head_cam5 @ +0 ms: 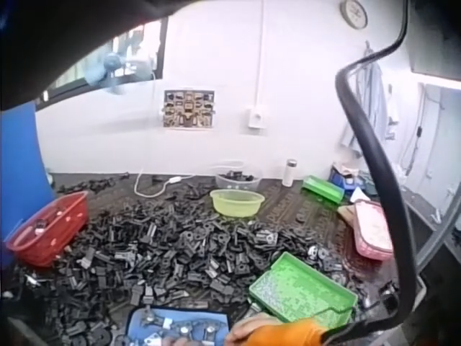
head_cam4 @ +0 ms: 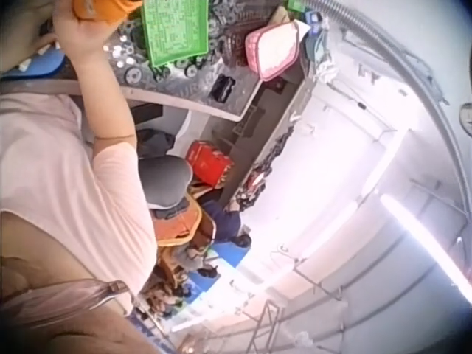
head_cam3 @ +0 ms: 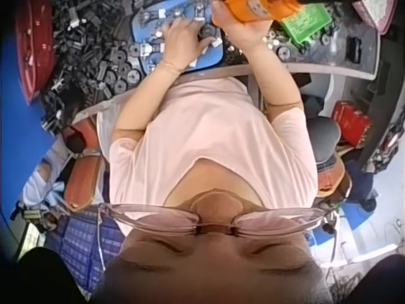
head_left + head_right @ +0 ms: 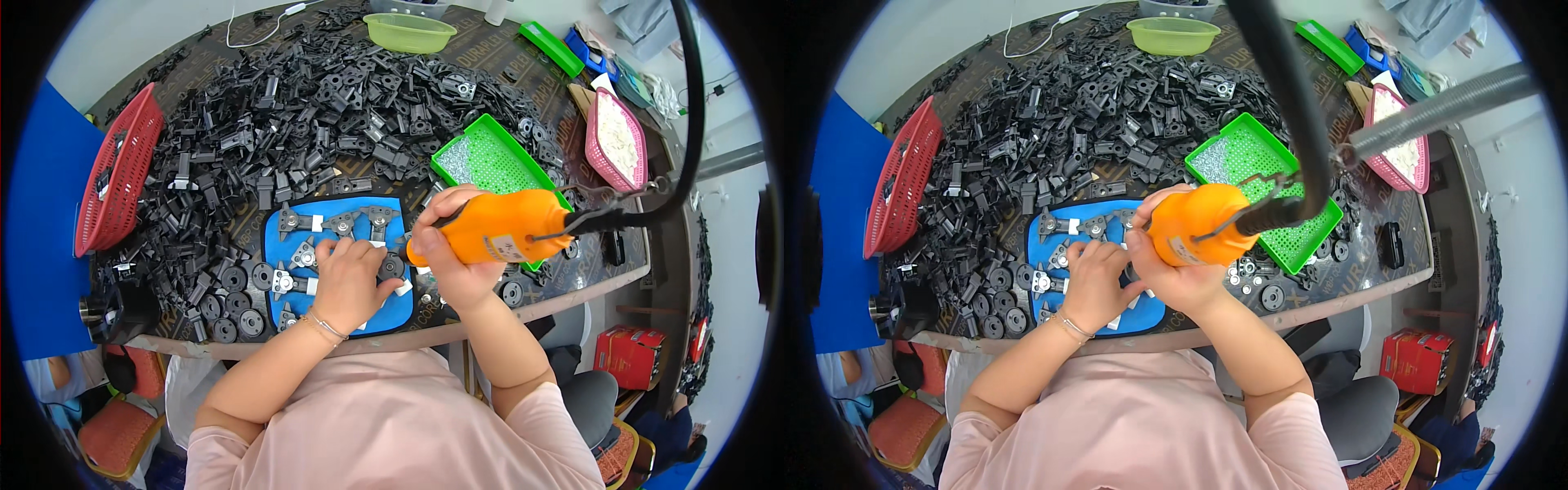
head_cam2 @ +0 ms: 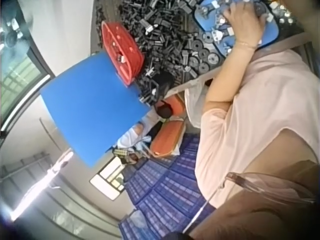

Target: The person is assembling small mechanical components at a workbench using an electric screwdriver.

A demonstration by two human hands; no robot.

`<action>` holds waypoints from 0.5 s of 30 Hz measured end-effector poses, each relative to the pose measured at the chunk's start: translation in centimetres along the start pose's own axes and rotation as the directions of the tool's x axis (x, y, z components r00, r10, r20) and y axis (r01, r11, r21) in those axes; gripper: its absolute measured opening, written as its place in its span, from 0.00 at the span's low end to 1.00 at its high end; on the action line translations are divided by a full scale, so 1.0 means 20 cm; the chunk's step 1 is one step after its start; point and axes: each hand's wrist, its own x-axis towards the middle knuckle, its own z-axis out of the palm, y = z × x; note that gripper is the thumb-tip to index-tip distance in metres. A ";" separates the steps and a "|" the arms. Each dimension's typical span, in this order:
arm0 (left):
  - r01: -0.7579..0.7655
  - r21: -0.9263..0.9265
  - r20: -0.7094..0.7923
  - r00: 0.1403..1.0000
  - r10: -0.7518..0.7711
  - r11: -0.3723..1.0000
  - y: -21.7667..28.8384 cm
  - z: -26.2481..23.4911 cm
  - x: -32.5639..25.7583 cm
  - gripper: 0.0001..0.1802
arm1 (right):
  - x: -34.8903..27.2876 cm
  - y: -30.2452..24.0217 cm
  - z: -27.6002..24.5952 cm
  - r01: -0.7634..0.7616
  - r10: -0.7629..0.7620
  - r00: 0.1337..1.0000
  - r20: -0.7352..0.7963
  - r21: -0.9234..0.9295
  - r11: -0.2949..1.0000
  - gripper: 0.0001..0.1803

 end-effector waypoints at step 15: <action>-0.001 0.011 -0.008 1.000 0.001 1.000 0.00 0.00 0.00 0.21 | 0.00 0.07 0.01 -0.048 0.045 0.998 0.050 0.058 0.997 0.18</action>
